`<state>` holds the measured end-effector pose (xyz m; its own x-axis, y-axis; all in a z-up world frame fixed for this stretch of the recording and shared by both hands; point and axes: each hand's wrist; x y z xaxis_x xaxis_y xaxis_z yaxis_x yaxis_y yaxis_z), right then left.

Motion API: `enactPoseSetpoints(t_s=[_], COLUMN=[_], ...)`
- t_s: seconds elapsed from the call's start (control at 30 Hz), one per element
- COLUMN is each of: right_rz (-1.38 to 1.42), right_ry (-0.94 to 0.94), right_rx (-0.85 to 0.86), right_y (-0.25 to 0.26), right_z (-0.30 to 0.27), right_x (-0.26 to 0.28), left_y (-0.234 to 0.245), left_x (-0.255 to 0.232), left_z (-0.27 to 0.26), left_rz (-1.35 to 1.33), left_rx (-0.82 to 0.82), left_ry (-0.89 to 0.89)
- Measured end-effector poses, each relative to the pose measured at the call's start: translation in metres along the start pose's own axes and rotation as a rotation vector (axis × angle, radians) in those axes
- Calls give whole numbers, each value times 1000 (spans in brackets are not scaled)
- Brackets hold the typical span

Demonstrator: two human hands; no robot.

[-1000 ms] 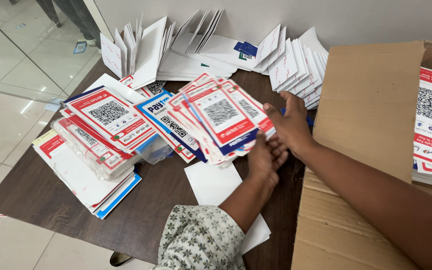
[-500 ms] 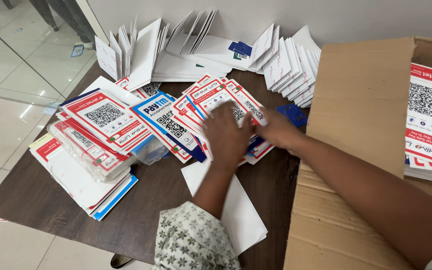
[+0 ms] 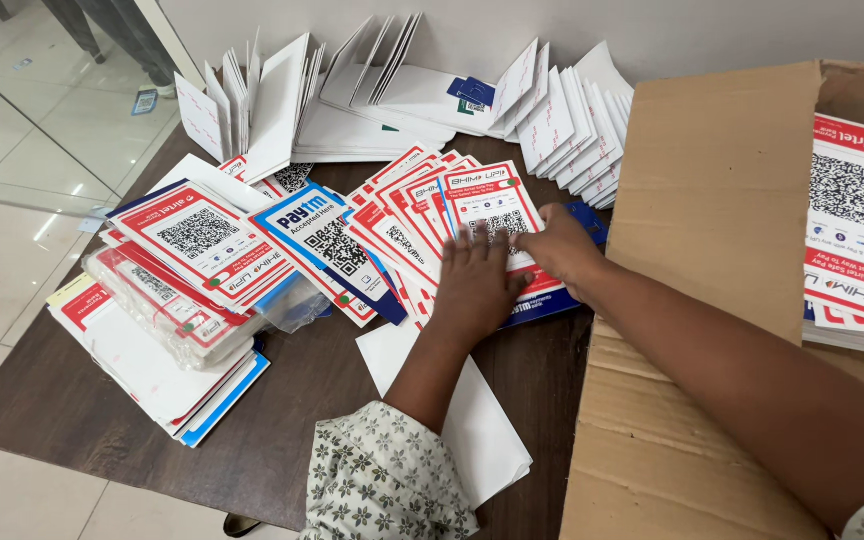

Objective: The person sorts through several stacks of promotional stickers and printed cards on a desk, placing some into a cardboard box and rearranging others on the surface.

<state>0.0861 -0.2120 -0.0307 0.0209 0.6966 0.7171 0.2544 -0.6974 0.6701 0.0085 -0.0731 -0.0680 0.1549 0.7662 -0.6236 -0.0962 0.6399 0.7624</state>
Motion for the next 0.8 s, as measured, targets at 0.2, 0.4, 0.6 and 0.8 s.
enactPoseSetpoints(t_s=[0.2,0.4,0.6,0.8], right_rz=[85,225,556,829], right_ry=[38,80,229,582], right_rx=[-127,-4,-4,-44], right_y=[5,13,21,27], right_z=[-5,-15,-23,-40], right_x=[8,17,31,42], left_y=[10,21,44,77], left_x=[-14,-17,-16,-50], left_z=[-3,-3,4,-13], left_rz=[-239,-363,-737,-1059], left_rx=[-194,-464,-788,-429], left_ry=[-89,-157,-116,-239])
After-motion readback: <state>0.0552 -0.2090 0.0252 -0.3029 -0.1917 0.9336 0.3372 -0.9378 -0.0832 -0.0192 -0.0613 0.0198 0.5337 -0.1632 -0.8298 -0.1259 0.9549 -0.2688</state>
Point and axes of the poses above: each hand's wrist, its own z-axis towards the middle knuckle, its own y-axis out of the back of the hand, x = y × z, and after that the axes turned 14 degrees about -z, right-handed
